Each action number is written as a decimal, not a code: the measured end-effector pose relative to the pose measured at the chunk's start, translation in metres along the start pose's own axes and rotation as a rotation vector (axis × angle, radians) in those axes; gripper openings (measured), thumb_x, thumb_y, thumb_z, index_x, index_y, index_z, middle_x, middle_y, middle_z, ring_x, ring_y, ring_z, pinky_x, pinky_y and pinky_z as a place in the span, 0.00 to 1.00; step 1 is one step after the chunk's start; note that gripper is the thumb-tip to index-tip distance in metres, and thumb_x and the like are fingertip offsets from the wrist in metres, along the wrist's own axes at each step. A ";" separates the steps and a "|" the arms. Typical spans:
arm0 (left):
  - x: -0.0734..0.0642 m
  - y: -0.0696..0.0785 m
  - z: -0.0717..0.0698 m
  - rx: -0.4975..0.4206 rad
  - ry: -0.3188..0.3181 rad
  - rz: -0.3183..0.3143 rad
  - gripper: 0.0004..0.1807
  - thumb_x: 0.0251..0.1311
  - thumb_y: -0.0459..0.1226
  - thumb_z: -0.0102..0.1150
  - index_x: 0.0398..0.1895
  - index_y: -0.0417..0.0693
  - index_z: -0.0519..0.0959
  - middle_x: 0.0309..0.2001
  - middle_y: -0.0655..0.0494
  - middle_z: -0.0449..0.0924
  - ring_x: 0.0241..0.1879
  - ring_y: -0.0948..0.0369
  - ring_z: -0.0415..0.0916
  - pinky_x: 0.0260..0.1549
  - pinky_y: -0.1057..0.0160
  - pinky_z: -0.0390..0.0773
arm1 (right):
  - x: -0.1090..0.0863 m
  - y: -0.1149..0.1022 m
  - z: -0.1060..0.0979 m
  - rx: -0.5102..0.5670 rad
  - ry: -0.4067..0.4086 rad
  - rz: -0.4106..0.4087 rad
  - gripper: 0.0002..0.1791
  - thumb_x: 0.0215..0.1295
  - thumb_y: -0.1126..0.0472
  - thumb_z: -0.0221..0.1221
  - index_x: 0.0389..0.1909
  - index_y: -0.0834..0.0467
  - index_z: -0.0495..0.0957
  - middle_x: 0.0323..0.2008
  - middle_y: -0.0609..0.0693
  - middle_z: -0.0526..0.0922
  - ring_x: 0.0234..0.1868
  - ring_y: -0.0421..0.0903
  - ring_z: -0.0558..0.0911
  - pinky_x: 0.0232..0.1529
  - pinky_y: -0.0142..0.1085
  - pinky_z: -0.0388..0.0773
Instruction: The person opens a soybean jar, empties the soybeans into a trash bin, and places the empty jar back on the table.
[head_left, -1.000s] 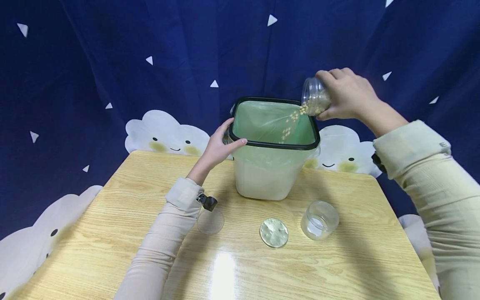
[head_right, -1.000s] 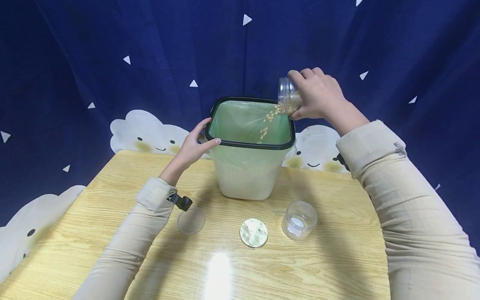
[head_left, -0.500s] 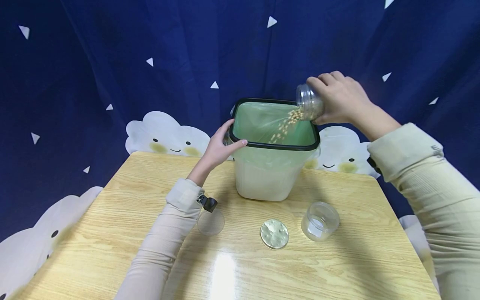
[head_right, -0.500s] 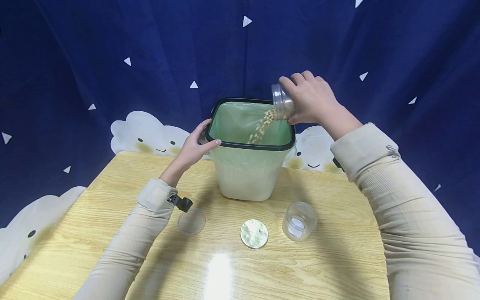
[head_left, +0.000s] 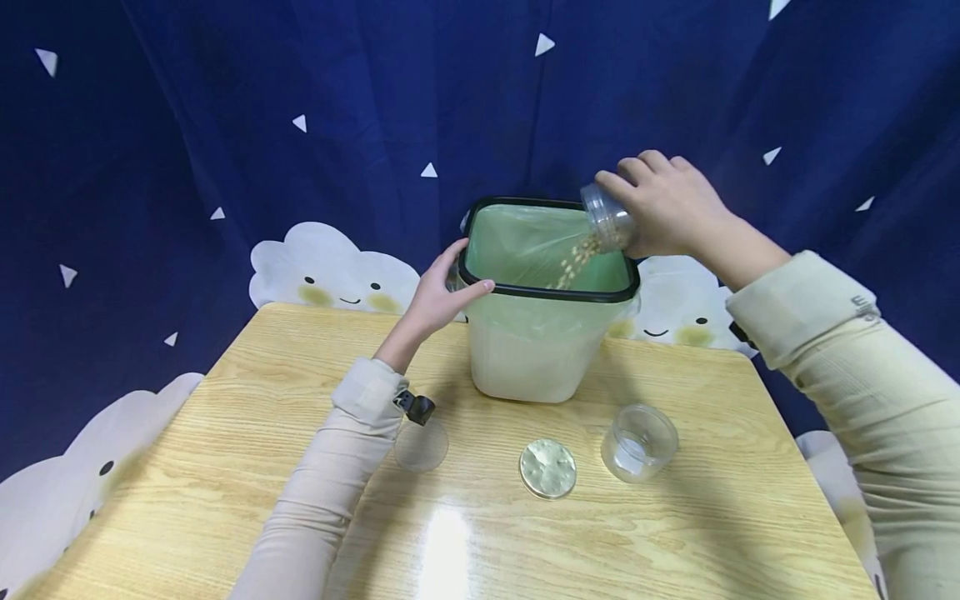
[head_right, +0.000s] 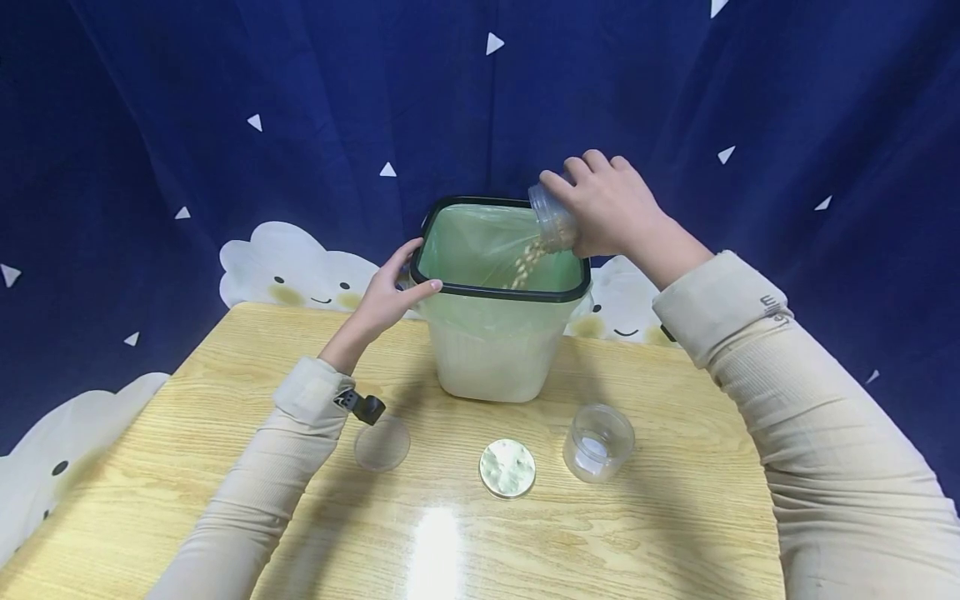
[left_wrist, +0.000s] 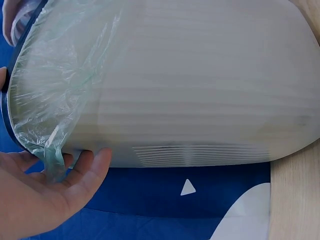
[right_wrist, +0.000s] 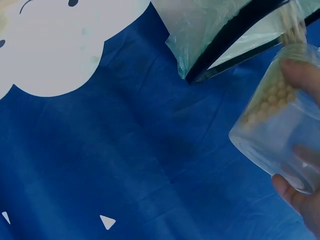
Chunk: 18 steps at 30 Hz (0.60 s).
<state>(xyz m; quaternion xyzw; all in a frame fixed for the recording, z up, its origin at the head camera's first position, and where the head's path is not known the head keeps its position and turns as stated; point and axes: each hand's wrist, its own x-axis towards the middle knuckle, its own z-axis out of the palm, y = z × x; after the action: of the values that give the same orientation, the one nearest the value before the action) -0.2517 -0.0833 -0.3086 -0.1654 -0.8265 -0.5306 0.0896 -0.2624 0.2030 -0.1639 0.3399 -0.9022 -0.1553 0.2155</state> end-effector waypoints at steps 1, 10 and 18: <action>0.000 0.000 0.000 -0.002 -0.001 0.000 0.41 0.52 0.47 0.61 0.69 0.52 0.55 0.68 0.49 0.53 0.65 0.56 0.52 0.60 0.55 0.57 | 0.000 -0.001 0.000 -0.006 -0.003 -0.008 0.50 0.29 0.54 0.74 0.59 0.60 0.62 0.52 0.68 0.67 0.51 0.66 0.65 0.46 0.58 0.66; 0.000 0.000 0.001 -0.007 0.003 0.007 0.41 0.52 0.47 0.61 0.69 0.51 0.55 0.68 0.49 0.53 0.65 0.56 0.51 0.60 0.55 0.57 | 0.002 -0.004 -0.002 -0.083 -0.019 -0.080 0.50 0.30 0.53 0.74 0.59 0.60 0.63 0.52 0.67 0.67 0.52 0.65 0.64 0.45 0.57 0.65; 0.001 0.001 0.003 -0.011 -0.004 0.004 0.41 0.52 0.47 0.61 0.69 0.51 0.55 0.68 0.49 0.53 0.66 0.56 0.51 0.61 0.55 0.56 | 0.001 -0.005 -0.003 -0.139 -0.029 -0.115 0.48 0.26 0.56 0.75 0.57 0.59 0.66 0.51 0.67 0.68 0.51 0.64 0.63 0.44 0.57 0.66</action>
<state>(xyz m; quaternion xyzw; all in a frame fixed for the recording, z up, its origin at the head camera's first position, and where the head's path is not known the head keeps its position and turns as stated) -0.2523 -0.0804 -0.3091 -0.1686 -0.8235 -0.5344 0.0882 -0.2586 0.1984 -0.1637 0.3733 -0.8712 -0.2344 0.2164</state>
